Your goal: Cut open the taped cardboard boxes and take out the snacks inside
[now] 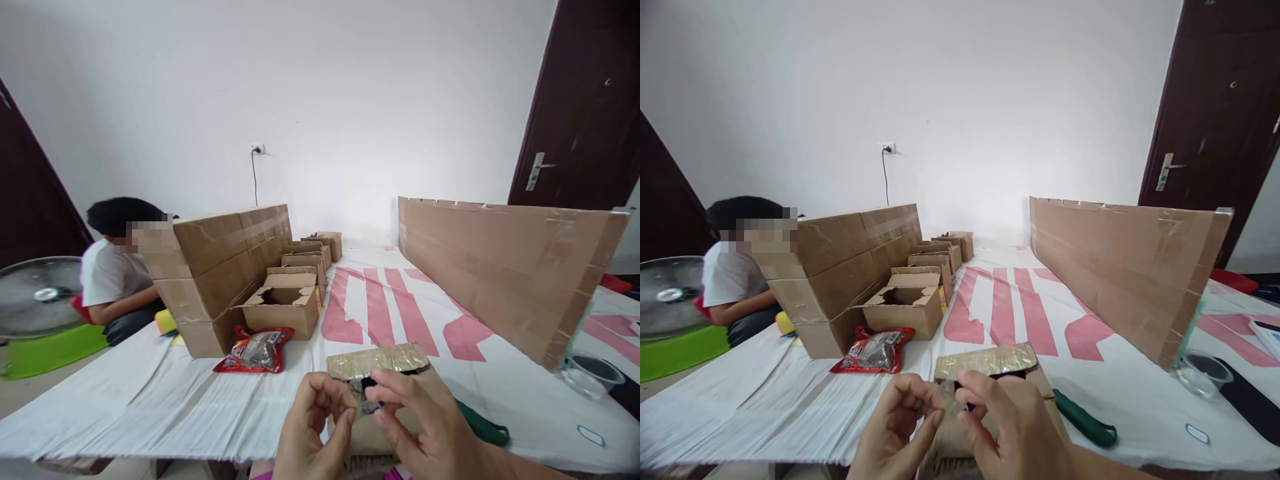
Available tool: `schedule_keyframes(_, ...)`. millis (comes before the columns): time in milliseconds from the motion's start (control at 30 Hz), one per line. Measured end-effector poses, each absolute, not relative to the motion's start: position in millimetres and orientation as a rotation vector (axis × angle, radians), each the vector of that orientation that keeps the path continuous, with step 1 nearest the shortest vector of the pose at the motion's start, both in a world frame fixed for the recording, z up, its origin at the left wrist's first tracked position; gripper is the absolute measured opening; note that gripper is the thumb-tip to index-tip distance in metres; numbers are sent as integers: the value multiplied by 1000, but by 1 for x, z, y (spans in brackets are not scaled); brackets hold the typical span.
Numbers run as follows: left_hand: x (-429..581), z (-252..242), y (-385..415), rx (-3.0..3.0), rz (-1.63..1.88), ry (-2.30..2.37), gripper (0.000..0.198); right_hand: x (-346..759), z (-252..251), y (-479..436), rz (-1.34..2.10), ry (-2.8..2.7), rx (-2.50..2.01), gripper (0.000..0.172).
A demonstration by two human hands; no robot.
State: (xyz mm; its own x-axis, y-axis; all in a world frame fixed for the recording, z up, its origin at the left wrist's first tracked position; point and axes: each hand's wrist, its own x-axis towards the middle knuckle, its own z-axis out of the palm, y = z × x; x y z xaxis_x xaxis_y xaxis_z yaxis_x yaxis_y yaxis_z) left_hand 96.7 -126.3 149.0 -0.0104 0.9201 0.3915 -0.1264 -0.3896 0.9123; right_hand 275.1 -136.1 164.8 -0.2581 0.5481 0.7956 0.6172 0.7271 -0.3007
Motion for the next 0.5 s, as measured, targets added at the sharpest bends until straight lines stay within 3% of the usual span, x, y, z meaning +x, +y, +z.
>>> schedule_keyframes(133, 83, 148, -117, 1396, 1553, 924, 26, 286, 168, -133, 18, -1785, -919, 33)
schedule_keyframes(267, 81, 152, -118, 1414, 1554, 975, 23, 283, 168, -138, 595, -1906, -821, 23)
schedule_keyframes(367, 91, 156, -126, 1436, 1580, 971, 22, 271, 165, -139, 987, -1937, -785, 28)
schedule_keyframes(500, 97, 156, -131, 1424, 1547, 911, 26, 261, 166, -134, 1160, -1761, -933, 35)
